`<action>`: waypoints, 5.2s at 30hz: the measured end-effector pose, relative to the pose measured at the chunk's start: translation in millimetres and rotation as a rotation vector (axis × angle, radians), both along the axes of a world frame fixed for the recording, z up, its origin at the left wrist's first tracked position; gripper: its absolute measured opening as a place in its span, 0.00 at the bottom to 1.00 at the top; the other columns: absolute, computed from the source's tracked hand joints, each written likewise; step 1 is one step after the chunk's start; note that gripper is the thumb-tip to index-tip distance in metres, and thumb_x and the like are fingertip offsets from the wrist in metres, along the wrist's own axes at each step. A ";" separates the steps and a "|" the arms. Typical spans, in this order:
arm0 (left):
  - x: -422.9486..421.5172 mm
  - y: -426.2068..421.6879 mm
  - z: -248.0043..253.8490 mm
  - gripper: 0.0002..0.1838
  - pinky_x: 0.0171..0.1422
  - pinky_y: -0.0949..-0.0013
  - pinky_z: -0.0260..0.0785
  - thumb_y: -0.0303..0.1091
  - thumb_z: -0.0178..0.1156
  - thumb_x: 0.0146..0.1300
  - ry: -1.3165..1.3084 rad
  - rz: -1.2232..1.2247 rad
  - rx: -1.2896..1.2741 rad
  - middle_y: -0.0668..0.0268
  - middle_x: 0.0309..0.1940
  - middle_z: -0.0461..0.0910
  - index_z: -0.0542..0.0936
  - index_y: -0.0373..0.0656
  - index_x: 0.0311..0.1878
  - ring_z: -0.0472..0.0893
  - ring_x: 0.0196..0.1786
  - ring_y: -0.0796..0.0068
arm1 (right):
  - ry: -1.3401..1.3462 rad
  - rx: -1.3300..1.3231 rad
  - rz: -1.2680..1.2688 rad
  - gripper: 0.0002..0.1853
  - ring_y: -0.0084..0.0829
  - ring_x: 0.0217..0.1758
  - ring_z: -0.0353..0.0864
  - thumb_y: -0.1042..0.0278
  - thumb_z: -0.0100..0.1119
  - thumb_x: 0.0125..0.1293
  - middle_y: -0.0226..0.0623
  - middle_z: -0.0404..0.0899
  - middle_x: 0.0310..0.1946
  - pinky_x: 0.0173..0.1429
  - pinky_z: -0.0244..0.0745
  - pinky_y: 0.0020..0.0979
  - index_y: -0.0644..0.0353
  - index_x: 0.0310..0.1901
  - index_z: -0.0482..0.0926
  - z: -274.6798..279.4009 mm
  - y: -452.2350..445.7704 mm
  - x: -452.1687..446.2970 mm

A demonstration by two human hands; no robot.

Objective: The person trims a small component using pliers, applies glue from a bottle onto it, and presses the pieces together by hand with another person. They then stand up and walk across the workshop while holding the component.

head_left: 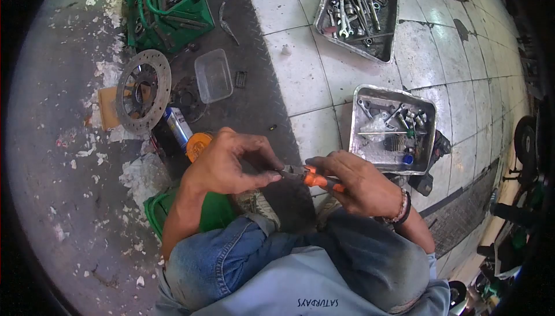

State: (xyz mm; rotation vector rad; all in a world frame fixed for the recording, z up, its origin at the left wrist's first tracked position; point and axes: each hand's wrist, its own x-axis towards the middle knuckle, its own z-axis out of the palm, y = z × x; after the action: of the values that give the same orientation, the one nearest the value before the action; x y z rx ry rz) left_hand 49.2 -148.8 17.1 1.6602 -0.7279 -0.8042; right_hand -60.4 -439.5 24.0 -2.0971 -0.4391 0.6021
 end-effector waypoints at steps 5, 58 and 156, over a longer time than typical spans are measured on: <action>-11.6 -7.4 -46.8 0.11 0.48 0.70 0.79 0.30 0.81 0.58 0.297 0.131 0.035 0.67 0.35 0.89 0.89 0.37 0.39 0.86 0.41 0.79 | 0.117 0.048 -0.082 0.26 0.55 0.57 0.84 0.72 0.65 0.73 0.53 0.82 0.56 0.60 0.81 0.45 0.63 0.70 0.74 -12.4 0.3 -7.5; -62.4 2.8 -266.0 0.27 0.50 0.58 0.79 0.34 0.80 0.56 -0.221 0.771 0.446 0.57 0.46 0.81 0.86 0.44 0.60 0.85 0.45 0.57 | -0.282 -0.307 -0.635 0.37 0.49 0.54 0.85 0.62 0.79 0.57 0.47 0.84 0.55 0.59 0.82 0.46 0.50 0.69 0.76 -272.5 45.5 238.8; -20.6 -34.4 3.5 0.17 0.48 0.63 0.78 0.19 0.82 0.49 -0.505 0.682 -0.338 0.55 0.39 0.90 0.87 0.32 0.44 0.87 0.44 0.65 | -0.143 0.354 -0.674 0.15 0.26 0.47 0.88 0.77 0.70 0.67 0.43 0.91 0.45 0.54 0.81 0.30 0.70 0.54 0.85 43.9 36.8 40.3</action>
State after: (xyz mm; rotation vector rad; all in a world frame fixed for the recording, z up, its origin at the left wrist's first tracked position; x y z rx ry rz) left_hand 28.6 -183.2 20.7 1.6487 -0.5328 0.2203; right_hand -20.1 -402.7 67.9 -1.7944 0.0948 -0.0238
